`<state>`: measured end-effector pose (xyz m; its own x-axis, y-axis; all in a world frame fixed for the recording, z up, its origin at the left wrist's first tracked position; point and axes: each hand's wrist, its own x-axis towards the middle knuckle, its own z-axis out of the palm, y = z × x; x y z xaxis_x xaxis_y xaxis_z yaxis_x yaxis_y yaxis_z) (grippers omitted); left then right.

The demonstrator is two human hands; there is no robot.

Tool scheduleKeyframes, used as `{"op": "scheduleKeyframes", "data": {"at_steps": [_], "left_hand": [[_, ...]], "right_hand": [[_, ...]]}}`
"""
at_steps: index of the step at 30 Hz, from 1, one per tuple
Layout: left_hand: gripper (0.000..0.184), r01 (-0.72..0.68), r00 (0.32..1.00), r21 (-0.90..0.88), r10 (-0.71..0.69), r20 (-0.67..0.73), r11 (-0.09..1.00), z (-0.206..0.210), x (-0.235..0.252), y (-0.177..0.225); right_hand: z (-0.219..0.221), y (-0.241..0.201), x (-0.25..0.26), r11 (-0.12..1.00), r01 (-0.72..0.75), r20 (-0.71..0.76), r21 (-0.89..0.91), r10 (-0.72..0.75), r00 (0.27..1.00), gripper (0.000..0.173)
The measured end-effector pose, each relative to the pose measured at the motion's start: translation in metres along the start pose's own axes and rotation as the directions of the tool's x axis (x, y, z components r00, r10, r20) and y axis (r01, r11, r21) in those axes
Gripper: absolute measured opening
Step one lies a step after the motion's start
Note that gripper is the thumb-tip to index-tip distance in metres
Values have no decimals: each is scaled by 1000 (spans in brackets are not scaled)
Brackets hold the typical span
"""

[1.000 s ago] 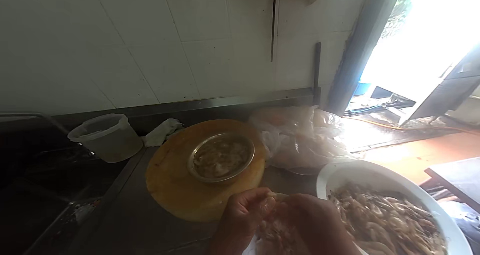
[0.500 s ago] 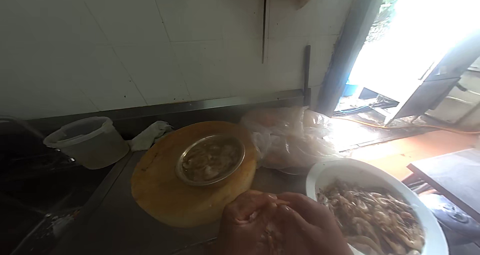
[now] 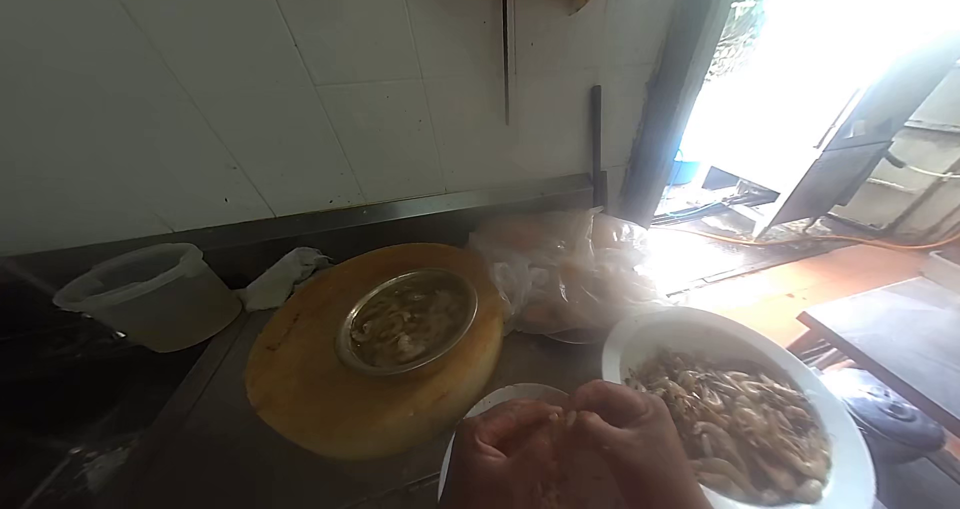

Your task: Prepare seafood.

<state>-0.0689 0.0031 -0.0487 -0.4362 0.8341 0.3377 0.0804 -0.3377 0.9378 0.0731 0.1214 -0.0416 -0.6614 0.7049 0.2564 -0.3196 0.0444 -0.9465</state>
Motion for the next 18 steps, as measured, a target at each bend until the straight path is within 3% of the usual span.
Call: {"op": "scheduleKeyframes", "data": {"at_steps": [2,5,11,13,15,16,18], "left_hand": [[20,166,986,-231,-155,62,959,-3,0,-1],[20,355,935,-458,-323,148,815,-5,1,-3],[19,409,910,-592,-356,212,694,-8,2,-7],[19,391,913,-621,-373,167,679,-7,4,-6],[18,357,915,-612,-397,75,706,-7,5,-3],[18,332,917,-582,-399,14,742,-7,6,-1],[21,251,942,-455,-324,-89,854,-6,6,-4]], "right_hand": [[-2,0,0,1000,-3,12,-28,3,1000,6],[-3,2,-1,1000,-26,17,13,26,1000,5],[-7,4,0,979,-114,-3,169,116,993,8],[-11,4,-2,997,-67,8,30,67,998,16],[-17,9,-4,964,54,63,-261,-39,997,25],[-18,11,-5,915,109,112,-388,-71,991,27],[-11,11,-7,868,145,160,-476,-77,984,27]]}}
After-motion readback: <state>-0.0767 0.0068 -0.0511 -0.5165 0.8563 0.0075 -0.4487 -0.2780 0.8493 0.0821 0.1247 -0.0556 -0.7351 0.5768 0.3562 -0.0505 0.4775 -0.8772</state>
